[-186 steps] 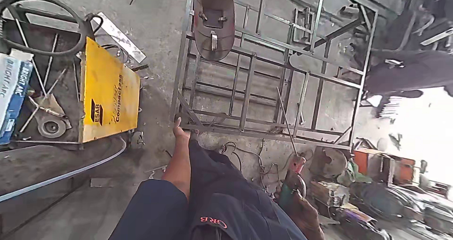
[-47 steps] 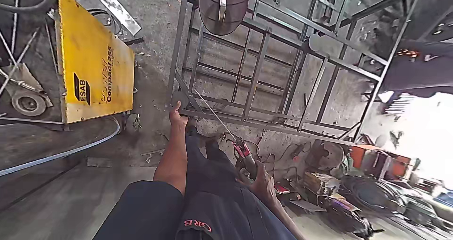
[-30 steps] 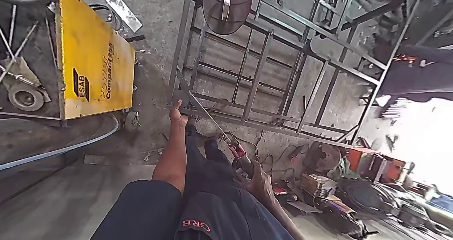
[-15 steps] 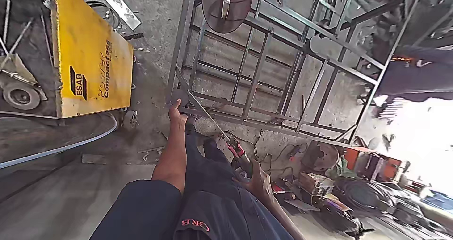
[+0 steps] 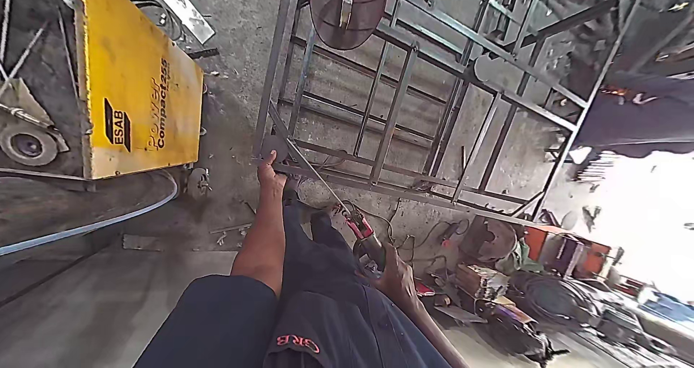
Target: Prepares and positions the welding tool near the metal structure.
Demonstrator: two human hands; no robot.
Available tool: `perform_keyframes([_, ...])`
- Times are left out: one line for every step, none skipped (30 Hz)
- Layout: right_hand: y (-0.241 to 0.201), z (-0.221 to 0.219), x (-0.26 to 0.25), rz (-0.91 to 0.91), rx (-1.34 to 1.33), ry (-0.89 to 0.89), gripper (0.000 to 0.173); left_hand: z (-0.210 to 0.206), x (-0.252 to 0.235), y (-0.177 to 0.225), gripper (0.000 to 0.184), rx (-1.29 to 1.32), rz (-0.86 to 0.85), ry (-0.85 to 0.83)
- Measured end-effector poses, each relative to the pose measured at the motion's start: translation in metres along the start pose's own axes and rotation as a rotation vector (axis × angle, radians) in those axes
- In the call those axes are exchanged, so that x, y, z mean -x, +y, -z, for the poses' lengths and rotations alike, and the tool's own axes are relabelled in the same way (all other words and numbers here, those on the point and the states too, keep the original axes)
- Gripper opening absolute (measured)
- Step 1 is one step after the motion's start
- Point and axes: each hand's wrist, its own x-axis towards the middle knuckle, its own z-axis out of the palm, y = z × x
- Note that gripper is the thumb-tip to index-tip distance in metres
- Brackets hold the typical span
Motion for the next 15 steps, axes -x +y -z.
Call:
perform_keyframes([0.0004,0.0000,-0.0001,0.005,0.002,0.006,0.099,0.0004,-0.0005,-0.0005,0.034,0.001,0.000,-0.001])
perform_keyframes([0.0005,0.0002,-0.0005,0.008,0.003,0.010,0.099,0.0006,-0.0008,-0.0008,0.034,0.001,0.000,-0.004])
perform_keyframes([0.0008,0.0000,-0.0011,0.011,0.009,0.016,0.099,0.0000,-0.0007,-0.0004,0.034,0.003,-0.001,-0.005])
perform_keyframes([0.0009,0.0002,-0.0013,0.012,0.013,0.019,0.099,0.0004,-0.0011,-0.0006,0.034,0.002,-0.004,-0.006])
perform_keyframes([0.0009,0.0007,-0.0014,0.011,0.015,0.018,0.099,0.0011,-0.0021,-0.0012,0.034,0.000,-0.005,-0.006])
perform_keyframes([0.0007,0.0013,-0.0014,0.004,0.013,0.013,0.099,0.0019,-0.0031,-0.0018,0.034,-0.005,-0.004,-0.009])
perform_keyframes([0.0006,0.0014,-0.0014,-0.001,0.009,0.011,0.099,0.0024,-0.0035,-0.0020,0.034,-0.006,-0.002,-0.010])
perform_keyframes([0.0009,0.0009,-0.0017,0.001,0.008,0.013,0.098,0.0023,-0.0036,-0.0017,0.034,-0.008,-0.001,-0.011])
perform_keyframes([0.0014,0.0001,-0.0015,0.006,0.010,0.018,0.098,0.0023,-0.0031,-0.0013,0.033,-0.008,0.000,-0.011])
perform_keyframes([0.0020,-0.0005,-0.0016,0.009,0.011,0.018,0.098,0.0016,-0.0028,-0.0008,0.033,-0.006,0.001,-0.008])
perform_keyframes([0.0024,-0.0009,-0.0020,0.010,0.013,0.019,0.098,0.0006,-0.0025,-0.0005,0.032,-0.002,0.001,-0.007])
perform_keyframes([0.0025,-0.0008,-0.0021,0.011,0.014,0.019,0.098,0.0004,-0.0020,-0.0007,0.032,0.000,0.004,-0.008])
perform_keyframes([0.0026,-0.0004,-0.0023,0.010,0.013,0.015,0.099,0.0006,-0.0021,-0.0010,0.033,0.004,0.007,-0.011])
perform_keyframes([0.0022,0.0004,-0.0028,0.007,0.010,0.011,0.098,0.0012,-0.0030,-0.0013,0.033,0.009,0.006,-0.014])
perform_keyframes([0.0020,0.0010,-0.0029,0.004,0.012,0.007,0.098,0.0020,-0.0038,-0.0016,0.034,0.008,0.003,-0.015])
